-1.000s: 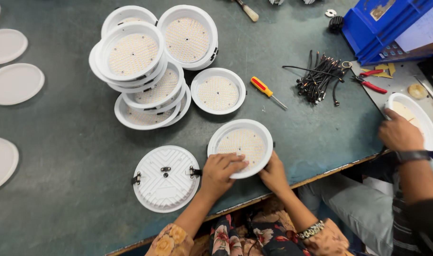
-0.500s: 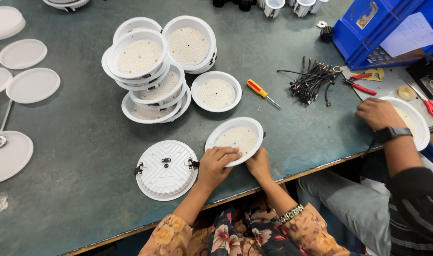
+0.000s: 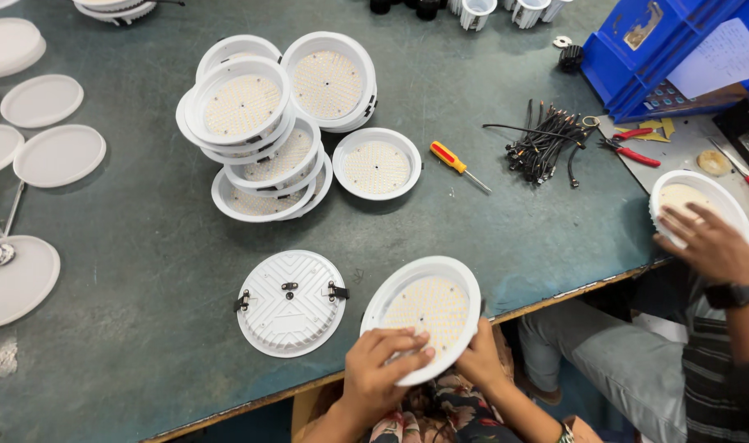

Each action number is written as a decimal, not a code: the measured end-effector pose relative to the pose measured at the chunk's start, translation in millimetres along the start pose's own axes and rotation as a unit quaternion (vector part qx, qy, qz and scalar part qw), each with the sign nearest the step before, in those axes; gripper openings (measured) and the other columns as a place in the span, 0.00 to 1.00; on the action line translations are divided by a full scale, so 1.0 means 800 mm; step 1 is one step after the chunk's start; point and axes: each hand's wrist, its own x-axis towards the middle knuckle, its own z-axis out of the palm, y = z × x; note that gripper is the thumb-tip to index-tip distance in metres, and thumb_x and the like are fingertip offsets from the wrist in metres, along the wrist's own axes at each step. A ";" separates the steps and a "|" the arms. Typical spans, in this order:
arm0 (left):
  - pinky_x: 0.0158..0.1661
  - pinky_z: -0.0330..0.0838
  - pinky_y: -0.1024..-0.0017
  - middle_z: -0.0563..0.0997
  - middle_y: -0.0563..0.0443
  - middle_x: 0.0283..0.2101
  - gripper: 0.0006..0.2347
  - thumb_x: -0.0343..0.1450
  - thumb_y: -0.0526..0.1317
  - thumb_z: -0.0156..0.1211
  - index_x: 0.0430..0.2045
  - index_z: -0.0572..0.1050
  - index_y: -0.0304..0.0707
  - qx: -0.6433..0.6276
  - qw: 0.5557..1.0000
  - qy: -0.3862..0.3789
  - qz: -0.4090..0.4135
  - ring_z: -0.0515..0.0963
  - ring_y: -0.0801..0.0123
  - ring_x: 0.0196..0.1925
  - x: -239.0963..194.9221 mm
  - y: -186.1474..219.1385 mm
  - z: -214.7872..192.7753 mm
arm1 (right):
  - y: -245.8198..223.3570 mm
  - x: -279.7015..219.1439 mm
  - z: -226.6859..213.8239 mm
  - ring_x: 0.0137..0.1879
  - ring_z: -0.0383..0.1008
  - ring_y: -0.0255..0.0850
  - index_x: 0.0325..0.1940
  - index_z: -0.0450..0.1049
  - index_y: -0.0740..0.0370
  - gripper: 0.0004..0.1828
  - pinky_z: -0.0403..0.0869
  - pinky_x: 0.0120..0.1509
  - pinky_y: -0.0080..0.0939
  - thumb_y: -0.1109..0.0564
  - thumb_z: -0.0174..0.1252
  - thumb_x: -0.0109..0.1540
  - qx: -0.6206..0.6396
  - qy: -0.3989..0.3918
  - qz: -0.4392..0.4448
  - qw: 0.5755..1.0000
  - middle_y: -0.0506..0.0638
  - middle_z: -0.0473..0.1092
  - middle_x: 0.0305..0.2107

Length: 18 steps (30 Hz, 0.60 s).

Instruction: The person attaches wire clips and inserts wire harnesses into LED light fixture housings at a workbench.

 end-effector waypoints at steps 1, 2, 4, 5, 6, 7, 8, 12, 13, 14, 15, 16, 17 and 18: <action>0.45 0.78 0.67 0.85 0.58 0.46 0.13 0.63 0.35 0.71 0.41 0.82 0.48 -0.006 1.000 -0.004 0.015 0.84 0.64 0.49 -0.003 0.006 -0.003 | 0.011 -0.009 -0.005 0.44 0.82 0.42 0.50 0.77 0.72 0.21 0.80 0.48 0.40 0.67 0.65 0.52 0.038 0.018 0.048 0.998 0.59 0.81 0.41; 0.45 0.78 0.67 0.85 0.57 0.46 0.13 0.63 0.36 0.71 0.40 0.82 0.47 -0.010 0.999 -0.009 0.030 0.84 0.63 0.50 -0.005 0.010 -0.007 | 0.024 -0.017 -0.010 0.46 0.81 0.42 0.55 0.75 0.71 0.23 0.80 0.49 0.41 0.66 0.65 0.54 0.077 0.035 0.095 0.992 0.58 0.80 0.44; 0.45 0.78 0.67 0.84 0.58 0.47 0.12 0.63 0.37 0.71 0.40 0.82 0.48 -0.017 0.999 -0.014 0.041 0.84 0.64 0.51 -0.004 0.014 -0.013 | 0.051 -0.026 -0.031 0.47 0.82 0.45 0.57 0.74 0.71 0.24 0.80 0.49 0.43 0.64 0.63 0.56 0.095 0.008 0.174 0.980 0.60 0.80 0.46; 0.46 0.77 0.67 0.84 0.60 0.47 0.12 0.64 0.37 0.71 0.40 0.82 0.49 -0.029 0.998 -0.022 0.055 0.84 0.64 0.52 -0.003 0.016 -0.016 | 0.064 -0.027 -0.043 0.48 0.82 0.47 0.59 0.74 0.71 0.24 0.81 0.50 0.46 0.63 0.62 0.58 0.113 -0.014 0.251 0.961 0.62 0.79 0.48; 0.46 0.77 0.67 0.84 0.60 0.47 0.12 0.64 0.37 0.71 0.40 0.82 0.49 -0.026 0.998 -0.020 0.051 0.84 0.64 0.52 -0.002 0.018 -0.019 | 0.075 -0.025 -0.054 0.48 0.82 0.47 0.59 0.74 0.71 0.24 0.81 0.50 0.46 0.63 0.62 0.58 0.110 -0.019 0.253 0.961 0.62 0.79 0.48; 0.46 0.77 0.67 0.84 0.60 0.47 0.12 0.64 0.38 0.71 0.41 0.82 0.50 -0.040 0.996 -0.044 0.062 0.84 0.64 0.52 -0.002 0.018 -0.024 | 0.082 -0.021 -0.062 0.50 0.82 0.49 0.60 0.71 0.71 0.26 0.81 0.52 0.48 0.61 0.61 0.58 0.230 -0.062 0.276 0.931 0.62 0.78 0.49; 0.45 0.76 0.66 0.85 0.60 0.48 0.13 0.63 0.39 0.70 0.41 0.82 0.51 -0.050 0.994 -0.066 0.069 0.83 0.64 0.52 -0.004 0.019 -0.027 | 0.085 -0.019 -0.064 0.52 0.81 0.50 0.61 0.68 0.70 0.27 0.81 0.54 0.50 0.59 0.59 0.59 0.344 -0.108 0.299 0.884 0.62 0.76 0.51; 0.48 0.76 0.67 0.84 0.60 0.49 0.14 0.65 0.37 0.70 0.45 0.82 0.53 -0.048 0.995 -0.068 0.046 0.83 0.65 0.52 0.002 0.017 -0.022 | 0.029 -0.012 -0.074 0.51 0.79 0.55 0.64 0.66 0.71 0.29 0.79 0.51 0.55 0.56 0.58 0.61 0.318 -0.094 0.280 0.901 0.67 0.74 0.52; 0.49 0.76 0.68 0.84 0.61 0.49 0.15 0.65 0.36 0.69 0.46 0.82 0.53 -0.038 0.996 -0.066 0.039 0.83 0.66 0.52 0.005 0.015 -0.019 | 0.011 -0.009 -0.072 0.55 0.77 0.52 0.67 0.64 0.70 0.29 0.77 0.56 0.54 0.56 0.56 0.63 0.318 -0.073 0.222 0.919 0.64 0.72 0.56; 0.49 0.76 0.68 0.84 0.62 0.50 0.16 0.65 0.36 0.69 0.46 0.82 0.54 -0.029 0.997 -0.062 0.037 0.83 0.67 0.51 0.009 0.014 -0.012 | -0.004 -0.001 -0.066 0.60 0.74 0.50 0.69 0.63 0.69 0.30 0.75 0.61 0.52 0.55 0.55 0.64 0.318 -0.051 0.159 0.933 0.62 0.70 0.59; 0.49 0.76 0.68 0.84 0.62 0.50 0.16 0.65 0.36 0.69 0.46 0.82 0.54 -0.015 0.998 -0.049 0.027 0.83 0.67 0.51 0.010 0.016 -0.005 | -0.015 0.003 -0.061 0.60 0.74 0.50 0.69 0.63 0.69 0.30 0.75 0.61 0.52 0.55 0.55 0.64 0.313 -0.072 0.163 0.933 0.62 0.70 0.59; 0.50 0.77 0.70 0.83 0.63 0.51 0.15 0.66 0.37 0.69 0.47 0.82 0.55 -0.028 0.999 -0.026 0.021 0.83 0.68 0.49 0.012 0.015 0.003 | -0.024 0.007 -0.060 0.62 0.72 0.49 0.70 0.62 0.70 0.29 0.72 0.64 0.50 0.56 0.54 0.67 0.277 -0.041 0.107 0.954 0.61 0.68 0.61; 0.51 0.77 0.71 0.82 0.63 0.52 0.14 0.68 0.38 0.69 0.48 0.81 0.56 -0.041 0.999 -0.003 0.017 0.82 0.70 0.47 0.013 0.014 0.013 | -0.030 0.011 -0.061 0.64 0.70 0.48 0.72 0.61 0.70 0.28 0.70 0.67 0.49 0.56 0.53 0.69 0.241 -0.011 0.048 0.969 0.60 0.66 0.63; 0.51 0.77 0.72 0.82 0.64 0.51 0.14 0.69 0.40 0.69 0.49 0.80 0.58 -0.041 0.999 0.007 0.004 0.82 0.71 0.47 0.011 0.014 0.022 | -0.033 0.020 -0.059 0.65 0.69 0.48 0.73 0.60 0.70 0.28 0.69 0.69 0.49 0.55 0.52 0.70 0.238 -0.033 0.039 0.970 0.60 0.66 0.63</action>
